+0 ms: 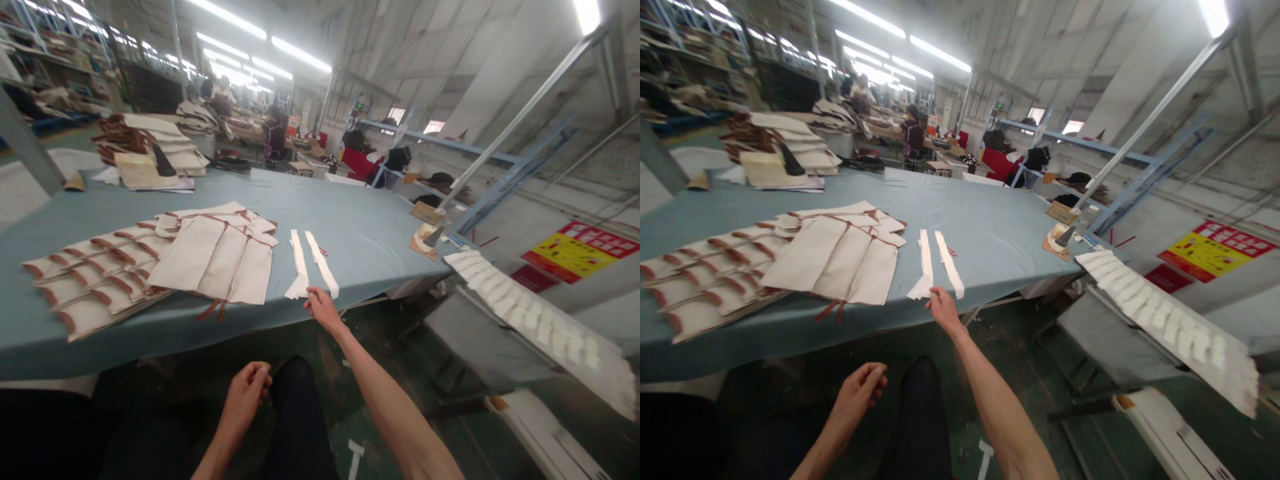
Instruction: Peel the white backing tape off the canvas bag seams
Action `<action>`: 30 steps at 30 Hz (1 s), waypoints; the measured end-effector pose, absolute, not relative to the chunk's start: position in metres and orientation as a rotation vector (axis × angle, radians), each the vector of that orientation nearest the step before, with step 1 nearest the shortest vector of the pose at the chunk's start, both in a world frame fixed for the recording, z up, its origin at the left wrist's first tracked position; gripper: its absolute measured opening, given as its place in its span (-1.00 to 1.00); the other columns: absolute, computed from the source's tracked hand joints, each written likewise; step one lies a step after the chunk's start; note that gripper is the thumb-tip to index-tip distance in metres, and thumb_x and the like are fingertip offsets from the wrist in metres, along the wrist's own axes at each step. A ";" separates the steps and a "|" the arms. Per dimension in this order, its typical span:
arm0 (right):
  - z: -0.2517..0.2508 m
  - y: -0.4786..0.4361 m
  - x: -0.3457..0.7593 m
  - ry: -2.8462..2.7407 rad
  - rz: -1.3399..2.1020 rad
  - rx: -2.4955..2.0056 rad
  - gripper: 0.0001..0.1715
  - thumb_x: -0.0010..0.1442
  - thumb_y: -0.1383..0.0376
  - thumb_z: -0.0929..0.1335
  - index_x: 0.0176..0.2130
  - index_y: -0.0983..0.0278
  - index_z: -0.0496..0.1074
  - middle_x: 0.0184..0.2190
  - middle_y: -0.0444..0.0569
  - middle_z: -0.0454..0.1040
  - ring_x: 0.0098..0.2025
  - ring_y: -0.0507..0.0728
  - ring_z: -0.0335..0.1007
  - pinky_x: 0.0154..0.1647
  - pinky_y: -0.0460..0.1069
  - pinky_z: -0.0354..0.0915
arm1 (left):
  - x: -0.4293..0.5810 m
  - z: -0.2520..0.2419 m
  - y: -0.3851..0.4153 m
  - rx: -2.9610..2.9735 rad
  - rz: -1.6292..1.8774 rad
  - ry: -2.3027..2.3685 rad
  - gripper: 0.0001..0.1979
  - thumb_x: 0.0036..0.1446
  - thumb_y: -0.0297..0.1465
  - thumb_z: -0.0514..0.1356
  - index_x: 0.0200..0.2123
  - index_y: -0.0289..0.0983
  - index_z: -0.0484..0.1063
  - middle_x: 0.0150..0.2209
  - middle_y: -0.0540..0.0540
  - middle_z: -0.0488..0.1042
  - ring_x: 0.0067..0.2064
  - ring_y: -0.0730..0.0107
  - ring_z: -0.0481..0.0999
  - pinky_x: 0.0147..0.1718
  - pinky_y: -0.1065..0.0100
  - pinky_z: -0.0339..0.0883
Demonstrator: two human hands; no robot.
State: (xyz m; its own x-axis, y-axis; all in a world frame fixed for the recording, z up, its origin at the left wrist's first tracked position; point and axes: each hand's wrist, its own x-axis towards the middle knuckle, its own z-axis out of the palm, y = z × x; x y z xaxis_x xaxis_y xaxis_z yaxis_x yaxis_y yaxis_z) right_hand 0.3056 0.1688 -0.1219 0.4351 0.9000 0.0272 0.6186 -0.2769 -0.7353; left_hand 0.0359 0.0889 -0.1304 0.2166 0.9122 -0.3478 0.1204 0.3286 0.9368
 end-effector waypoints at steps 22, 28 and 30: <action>-0.104 0.180 0.281 -1.845 0.096 -1.872 -0.76 0.32 0.25 0.49 -0.01 0.23 0.60 0.02 0.16 0.62 0.06 0.36 0.44 0.17 0.22 0.26 | 0.082 -0.120 0.154 1.150 0.766 1.272 -0.51 -0.02 0.06 0.29 -0.31 -0.27 0.58 -0.40 -0.13 0.63 -0.43 0.28 0.54 -0.49 0.38 0.33; -0.102 0.189 0.294 -1.613 0.293 -1.860 -0.80 0.41 0.23 0.37 -0.18 0.19 0.62 -0.15 0.00 0.68 -0.09 0.22 0.51 -0.01 0.07 0.32 | 0.088 -0.122 0.147 1.152 0.769 1.257 -0.54 -0.02 0.04 0.26 -0.34 -0.27 0.58 -0.43 -0.14 0.63 -0.45 0.29 0.55 -0.52 0.40 0.33; -0.102 0.195 0.297 -1.505 0.393 -1.852 -0.71 0.45 0.15 0.33 -0.20 0.20 0.61 -0.31 -0.09 0.65 -0.23 0.16 0.52 -0.17 0.01 0.34 | 0.091 -0.121 0.147 1.169 0.770 1.250 -0.54 -0.02 0.04 0.25 -0.36 -0.27 0.57 -0.44 -0.14 0.62 -0.45 0.29 0.55 -0.52 0.40 0.32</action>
State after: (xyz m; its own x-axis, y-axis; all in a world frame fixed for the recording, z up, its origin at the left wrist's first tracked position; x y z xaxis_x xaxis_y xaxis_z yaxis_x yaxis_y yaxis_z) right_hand 0.2965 0.1953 -0.1017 0.2761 0.9413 0.1941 0.7264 -0.0721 -0.6835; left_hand 0.0909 0.1468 -0.1208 0.2037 0.9311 -0.3025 0.1482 0.2761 0.9496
